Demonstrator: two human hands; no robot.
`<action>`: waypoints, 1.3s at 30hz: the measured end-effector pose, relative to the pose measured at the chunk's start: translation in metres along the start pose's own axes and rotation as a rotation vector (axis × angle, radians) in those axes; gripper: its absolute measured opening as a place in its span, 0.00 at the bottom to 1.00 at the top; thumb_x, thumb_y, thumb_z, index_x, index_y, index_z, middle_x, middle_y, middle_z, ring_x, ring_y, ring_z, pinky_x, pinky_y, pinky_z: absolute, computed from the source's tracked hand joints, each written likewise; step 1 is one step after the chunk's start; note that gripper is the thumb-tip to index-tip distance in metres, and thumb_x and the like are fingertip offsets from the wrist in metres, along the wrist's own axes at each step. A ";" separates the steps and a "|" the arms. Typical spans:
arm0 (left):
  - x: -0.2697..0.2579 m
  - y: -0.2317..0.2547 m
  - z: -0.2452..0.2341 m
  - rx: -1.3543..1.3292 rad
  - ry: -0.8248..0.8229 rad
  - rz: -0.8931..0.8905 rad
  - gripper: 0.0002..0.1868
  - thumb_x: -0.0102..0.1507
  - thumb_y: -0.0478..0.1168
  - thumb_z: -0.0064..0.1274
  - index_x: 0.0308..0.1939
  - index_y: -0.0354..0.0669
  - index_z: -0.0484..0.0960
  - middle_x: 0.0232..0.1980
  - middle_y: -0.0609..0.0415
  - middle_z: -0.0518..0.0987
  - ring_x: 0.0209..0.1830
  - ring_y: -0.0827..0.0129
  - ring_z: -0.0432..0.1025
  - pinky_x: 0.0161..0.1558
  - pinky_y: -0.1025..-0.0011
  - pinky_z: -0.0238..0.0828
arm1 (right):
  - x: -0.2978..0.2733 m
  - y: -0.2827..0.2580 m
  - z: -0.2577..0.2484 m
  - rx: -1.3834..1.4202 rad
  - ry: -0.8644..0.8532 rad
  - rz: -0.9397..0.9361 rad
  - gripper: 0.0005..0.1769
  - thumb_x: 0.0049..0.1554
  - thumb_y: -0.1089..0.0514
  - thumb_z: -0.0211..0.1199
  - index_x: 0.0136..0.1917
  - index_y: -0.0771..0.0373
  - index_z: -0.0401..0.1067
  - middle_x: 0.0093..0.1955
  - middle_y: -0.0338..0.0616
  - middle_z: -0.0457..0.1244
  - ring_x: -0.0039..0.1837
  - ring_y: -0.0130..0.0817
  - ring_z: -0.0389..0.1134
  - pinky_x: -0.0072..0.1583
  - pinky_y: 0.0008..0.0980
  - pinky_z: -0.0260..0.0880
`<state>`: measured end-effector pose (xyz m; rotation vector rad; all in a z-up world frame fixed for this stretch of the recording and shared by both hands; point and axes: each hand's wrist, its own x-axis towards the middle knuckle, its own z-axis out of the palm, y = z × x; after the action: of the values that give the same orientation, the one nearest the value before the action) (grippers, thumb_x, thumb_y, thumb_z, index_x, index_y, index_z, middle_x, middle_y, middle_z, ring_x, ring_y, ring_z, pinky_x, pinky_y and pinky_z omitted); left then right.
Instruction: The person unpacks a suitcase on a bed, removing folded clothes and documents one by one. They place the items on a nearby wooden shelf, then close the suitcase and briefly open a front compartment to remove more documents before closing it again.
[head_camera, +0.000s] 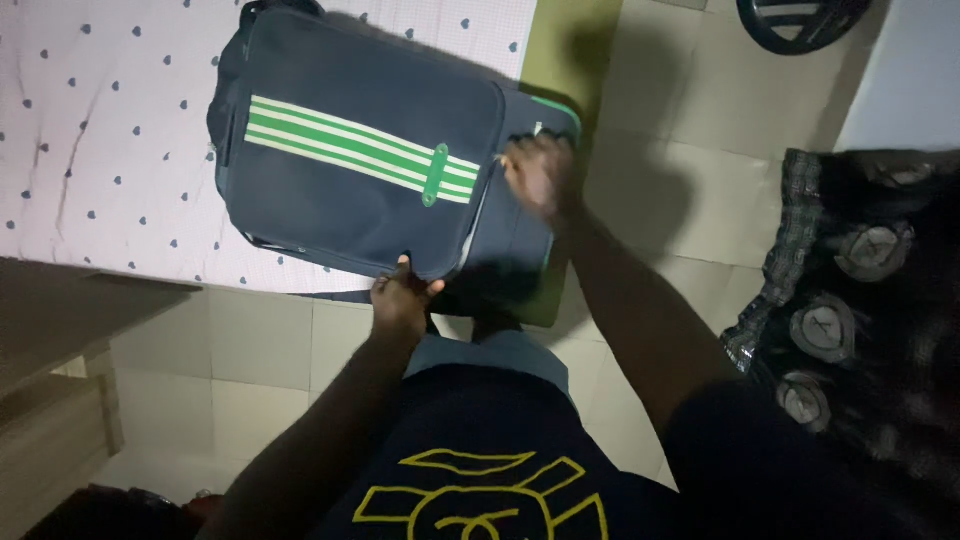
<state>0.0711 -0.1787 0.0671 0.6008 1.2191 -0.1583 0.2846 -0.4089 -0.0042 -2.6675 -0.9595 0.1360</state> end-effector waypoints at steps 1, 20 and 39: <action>-0.002 0.003 0.001 -0.004 0.003 0.004 0.20 0.69 0.43 0.50 0.57 0.29 0.66 0.52 0.39 0.76 0.43 0.53 0.76 0.37 0.62 0.81 | 0.010 0.012 0.005 0.002 0.001 -0.006 0.15 0.57 0.51 0.68 0.56 0.56 0.77 0.53 0.46 0.70 0.56 0.44 0.69 0.58 0.50 0.66; -0.004 0.123 0.057 -0.531 -0.016 -0.054 0.12 0.75 0.42 0.38 0.49 0.36 0.72 0.40 0.47 0.76 0.30 0.67 0.72 0.44 0.65 0.83 | 0.007 -0.127 -0.012 0.797 0.256 0.661 0.25 0.54 0.62 0.70 0.62 0.62 0.65 0.53 0.46 0.63 0.56 0.39 0.66 0.59 0.37 0.70; 0.028 0.077 0.003 -0.480 -0.160 -0.120 0.11 0.70 0.40 0.45 0.46 0.35 0.78 0.38 0.48 0.80 0.28 0.66 0.72 0.45 0.62 0.82 | -0.022 -0.212 0.105 1.986 0.562 1.637 0.17 0.52 0.50 0.68 0.56 0.45 0.75 0.32 0.28 0.56 0.28 0.22 0.51 0.30 0.22 0.50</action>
<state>0.1160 -0.1104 0.0686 0.0947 1.0860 -0.0108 0.1187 -0.2416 -0.0377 -0.7269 1.1788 0.3377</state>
